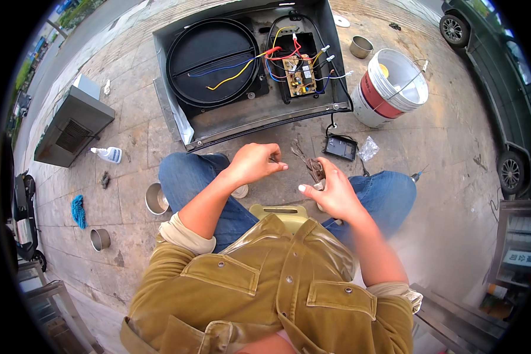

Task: The person sits on a stool and works on an electronic device, using pliers to strip wires and connect them to a circuit board. They retrieve a small component from a car and continue the wiring process.

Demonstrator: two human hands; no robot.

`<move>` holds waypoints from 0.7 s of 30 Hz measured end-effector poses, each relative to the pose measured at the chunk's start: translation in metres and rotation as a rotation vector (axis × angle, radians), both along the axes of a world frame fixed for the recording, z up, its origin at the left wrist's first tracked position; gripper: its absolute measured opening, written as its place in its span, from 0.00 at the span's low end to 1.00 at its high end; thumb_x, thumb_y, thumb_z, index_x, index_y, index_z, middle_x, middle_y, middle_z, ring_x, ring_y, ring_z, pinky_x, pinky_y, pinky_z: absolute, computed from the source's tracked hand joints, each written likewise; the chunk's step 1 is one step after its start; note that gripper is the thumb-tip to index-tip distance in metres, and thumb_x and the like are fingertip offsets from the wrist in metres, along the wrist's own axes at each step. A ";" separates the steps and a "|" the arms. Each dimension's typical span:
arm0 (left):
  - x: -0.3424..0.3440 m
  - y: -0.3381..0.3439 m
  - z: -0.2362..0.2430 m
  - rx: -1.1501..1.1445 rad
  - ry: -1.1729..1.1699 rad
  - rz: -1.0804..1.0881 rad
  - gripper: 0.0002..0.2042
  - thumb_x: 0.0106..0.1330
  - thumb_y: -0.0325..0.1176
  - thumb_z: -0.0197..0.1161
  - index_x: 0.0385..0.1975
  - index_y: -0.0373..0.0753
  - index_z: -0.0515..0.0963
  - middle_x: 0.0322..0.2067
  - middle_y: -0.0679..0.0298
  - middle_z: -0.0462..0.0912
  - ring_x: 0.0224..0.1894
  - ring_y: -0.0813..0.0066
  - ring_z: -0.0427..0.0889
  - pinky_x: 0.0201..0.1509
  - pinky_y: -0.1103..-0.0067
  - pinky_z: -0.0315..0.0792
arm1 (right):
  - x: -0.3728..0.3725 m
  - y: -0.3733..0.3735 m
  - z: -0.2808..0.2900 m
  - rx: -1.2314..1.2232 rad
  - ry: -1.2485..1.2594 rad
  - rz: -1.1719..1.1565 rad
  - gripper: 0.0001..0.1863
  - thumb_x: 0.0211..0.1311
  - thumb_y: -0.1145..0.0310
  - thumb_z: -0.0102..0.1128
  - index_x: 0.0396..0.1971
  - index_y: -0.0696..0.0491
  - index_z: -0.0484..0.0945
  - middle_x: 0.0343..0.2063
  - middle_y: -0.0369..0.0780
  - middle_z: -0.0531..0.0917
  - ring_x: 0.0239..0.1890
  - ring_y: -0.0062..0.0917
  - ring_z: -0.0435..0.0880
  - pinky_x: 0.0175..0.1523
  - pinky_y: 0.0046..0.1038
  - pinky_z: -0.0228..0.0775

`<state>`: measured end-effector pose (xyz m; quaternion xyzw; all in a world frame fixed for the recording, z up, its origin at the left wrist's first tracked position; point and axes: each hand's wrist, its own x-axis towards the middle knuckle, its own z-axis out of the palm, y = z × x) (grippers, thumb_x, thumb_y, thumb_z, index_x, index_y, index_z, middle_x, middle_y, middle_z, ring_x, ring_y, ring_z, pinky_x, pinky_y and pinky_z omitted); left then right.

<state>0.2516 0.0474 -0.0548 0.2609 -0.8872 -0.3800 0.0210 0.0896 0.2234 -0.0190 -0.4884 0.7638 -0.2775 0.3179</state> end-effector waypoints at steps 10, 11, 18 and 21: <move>0.007 0.012 -0.040 0.157 0.050 -0.259 0.12 0.57 0.37 0.68 0.33 0.36 0.77 0.30 0.61 0.82 0.35 0.63 0.81 0.41 0.69 0.73 | 0.061 -0.167 0.045 -0.078 0.761 0.563 0.41 0.41 0.50 0.74 0.49 0.66 0.72 0.39 0.48 0.79 0.49 0.40 0.76 0.57 0.37 0.66; 0.007 0.009 -0.039 0.155 0.034 -0.245 0.12 0.57 0.37 0.67 0.33 0.36 0.77 0.30 0.61 0.82 0.35 0.63 0.81 0.41 0.69 0.73 | 0.065 -0.176 0.042 -0.063 0.765 0.572 0.39 0.41 0.50 0.73 0.47 0.65 0.74 0.37 0.47 0.80 0.48 0.40 0.77 0.55 0.37 0.67; 0.014 -0.006 -0.019 0.245 0.053 -0.265 0.12 0.61 0.39 0.64 0.34 0.36 0.77 0.30 0.59 0.82 0.35 0.63 0.81 0.40 0.70 0.72 | 0.053 -0.186 0.047 -0.227 0.657 0.517 0.26 0.48 0.54 0.70 0.37 0.62 0.80 0.34 0.46 0.82 0.43 0.39 0.80 0.49 0.34 0.72; 0.029 -0.008 0.014 0.356 0.253 -0.320 0.12 0.65 0.41 0.60 0.33 0.37 0.77 0.29 0.58 0.82 0.33 0.63 0.81 0.37 0.69 0.72 | 0.044 -0.160 0.072 -0.621 0.472 0.450 0.19 0.51 0.63 0.68 0.37 0.62 0.80 0.37 0.46 0.82 0.43 0.39 0.80 0.49 0.36 0.72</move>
